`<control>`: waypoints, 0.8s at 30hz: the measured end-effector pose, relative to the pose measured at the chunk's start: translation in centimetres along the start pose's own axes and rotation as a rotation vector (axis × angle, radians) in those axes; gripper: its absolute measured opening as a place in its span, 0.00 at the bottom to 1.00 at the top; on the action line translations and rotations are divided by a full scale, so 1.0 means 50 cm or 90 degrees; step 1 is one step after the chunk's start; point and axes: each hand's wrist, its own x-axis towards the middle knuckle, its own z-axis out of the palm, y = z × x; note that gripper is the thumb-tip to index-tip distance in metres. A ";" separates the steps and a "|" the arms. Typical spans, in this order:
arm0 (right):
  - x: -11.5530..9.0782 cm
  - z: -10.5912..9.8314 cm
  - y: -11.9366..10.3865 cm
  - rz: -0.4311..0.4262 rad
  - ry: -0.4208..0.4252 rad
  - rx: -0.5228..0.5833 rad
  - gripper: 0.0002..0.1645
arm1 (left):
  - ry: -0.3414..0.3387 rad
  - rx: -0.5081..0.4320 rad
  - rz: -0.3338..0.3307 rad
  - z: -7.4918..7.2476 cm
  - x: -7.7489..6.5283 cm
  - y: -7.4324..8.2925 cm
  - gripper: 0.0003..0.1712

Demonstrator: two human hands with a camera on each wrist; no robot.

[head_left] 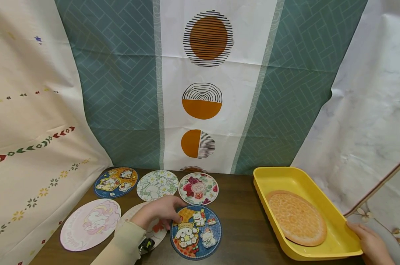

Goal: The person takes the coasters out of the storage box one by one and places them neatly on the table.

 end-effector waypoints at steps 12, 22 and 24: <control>-0.001 0.002 -0.002 0.002 0.010 0.000 0.39 | -0.001 0.037 -0.008 -0.001 -0.003 -0.002 0.33; 0.000 0.000 0.000 0.006 0.004 0.013 0.39 | -0.009 0.046 -0.019 -0.006 -0.011 0.003 0.36; 0.000 0.000 0.000 0.011 0.005 0.016 0.39 | -0.011 0.048 -0.023 -0.007 -0.013 0.005 0.36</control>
